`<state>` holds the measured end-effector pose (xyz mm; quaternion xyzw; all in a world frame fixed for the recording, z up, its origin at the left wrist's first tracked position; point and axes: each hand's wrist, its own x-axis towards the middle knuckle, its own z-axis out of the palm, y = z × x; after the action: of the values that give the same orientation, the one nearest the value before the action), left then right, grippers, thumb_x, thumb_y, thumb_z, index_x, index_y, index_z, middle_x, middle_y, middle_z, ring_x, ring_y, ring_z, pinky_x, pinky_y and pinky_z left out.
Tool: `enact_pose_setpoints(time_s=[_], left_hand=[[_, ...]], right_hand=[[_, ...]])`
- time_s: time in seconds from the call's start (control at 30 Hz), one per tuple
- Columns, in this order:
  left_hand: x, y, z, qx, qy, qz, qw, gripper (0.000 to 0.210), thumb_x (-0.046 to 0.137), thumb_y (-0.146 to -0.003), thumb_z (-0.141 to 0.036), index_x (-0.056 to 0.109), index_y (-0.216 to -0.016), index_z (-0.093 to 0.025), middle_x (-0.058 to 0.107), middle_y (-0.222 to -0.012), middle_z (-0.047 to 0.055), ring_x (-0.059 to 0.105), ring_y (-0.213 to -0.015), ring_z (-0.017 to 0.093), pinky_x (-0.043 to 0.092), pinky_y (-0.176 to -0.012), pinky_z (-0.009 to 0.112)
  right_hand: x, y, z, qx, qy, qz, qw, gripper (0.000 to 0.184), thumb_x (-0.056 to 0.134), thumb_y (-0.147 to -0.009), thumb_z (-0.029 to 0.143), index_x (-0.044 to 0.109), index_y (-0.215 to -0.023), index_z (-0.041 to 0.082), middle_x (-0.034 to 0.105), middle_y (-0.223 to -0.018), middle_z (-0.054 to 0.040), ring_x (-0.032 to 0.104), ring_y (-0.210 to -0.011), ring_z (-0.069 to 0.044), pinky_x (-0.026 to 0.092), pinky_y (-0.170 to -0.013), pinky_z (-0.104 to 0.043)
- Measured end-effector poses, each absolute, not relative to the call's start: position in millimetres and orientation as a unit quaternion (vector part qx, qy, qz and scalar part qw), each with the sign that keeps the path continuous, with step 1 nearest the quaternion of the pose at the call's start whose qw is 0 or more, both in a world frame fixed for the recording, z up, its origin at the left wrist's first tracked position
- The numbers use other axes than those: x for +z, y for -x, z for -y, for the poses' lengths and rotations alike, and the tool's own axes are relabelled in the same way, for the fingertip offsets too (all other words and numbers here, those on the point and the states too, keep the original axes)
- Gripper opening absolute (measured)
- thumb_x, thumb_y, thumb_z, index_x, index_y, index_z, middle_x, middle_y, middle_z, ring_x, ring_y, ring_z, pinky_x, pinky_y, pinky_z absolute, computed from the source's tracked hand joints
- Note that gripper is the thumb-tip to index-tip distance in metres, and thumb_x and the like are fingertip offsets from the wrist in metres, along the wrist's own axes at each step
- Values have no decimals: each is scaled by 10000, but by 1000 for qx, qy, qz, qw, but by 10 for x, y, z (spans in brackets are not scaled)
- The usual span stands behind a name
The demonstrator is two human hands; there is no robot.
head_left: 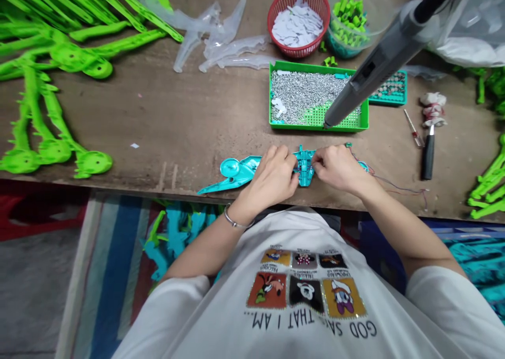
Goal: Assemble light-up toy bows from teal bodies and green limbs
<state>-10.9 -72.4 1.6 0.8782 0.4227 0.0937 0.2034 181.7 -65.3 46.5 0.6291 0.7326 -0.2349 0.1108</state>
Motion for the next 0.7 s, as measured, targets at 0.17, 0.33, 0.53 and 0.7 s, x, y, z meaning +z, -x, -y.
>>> enact_pose_setpoints(time_s=[0.17, 0.33, 0.53, 0.7], left_hand=[[-30, 127, 711, 123, -874, -413, 223, 72, 580, -956, -181, 646, -972, -160, 585, -1012, 116, 561, -1032, 309, 508, -957, 503], [-46, 142, 673, 132, -863, -413, 259, 73, 553, -981, -149, 610, -939, -165, 611, -994, 105, 577, -1000, 294, 512, -942, 487], [-76, 219, 634, 173, -841, -421, 292, 76, 520, -1023, -177, 558, -959, -185, 635, -975, 75, 595, -956, 260, 501, -896, 423], [-90, 332, 606, 205, -831, -412, 311, 92, 463, -1049, -189, 537, -996, -194, 624, -974, 65, 607, -907, 227, 491, -823, 363]], right_hand=[[501, -1764, 635, -255, -604, -745, 123, 257, 531, -906, 189, 785, -926, 161, 809, -964, -169, 735, -872, -298, 413, -737, -338], [459, -1919, 683, -265, -597, -755, 66, 249, 586, -890, 180, 757, -1071, 176, 806, -1037, -121, 725, -926, -268, 414, -770, -320], [395, -1933, 710, -261, -606, -750, 40, 248, 548, -906, 154, 763, -1026, 185, 806, -1053, -103, 719, -932, -251, 424, -803, -316], [411, -1848, 707, -264, -595, -756, 59, 279, 558, -869, 124, 756, -1055, 189, 808, -1010, -96, 723, -914, -259, 425, -782, -320]])
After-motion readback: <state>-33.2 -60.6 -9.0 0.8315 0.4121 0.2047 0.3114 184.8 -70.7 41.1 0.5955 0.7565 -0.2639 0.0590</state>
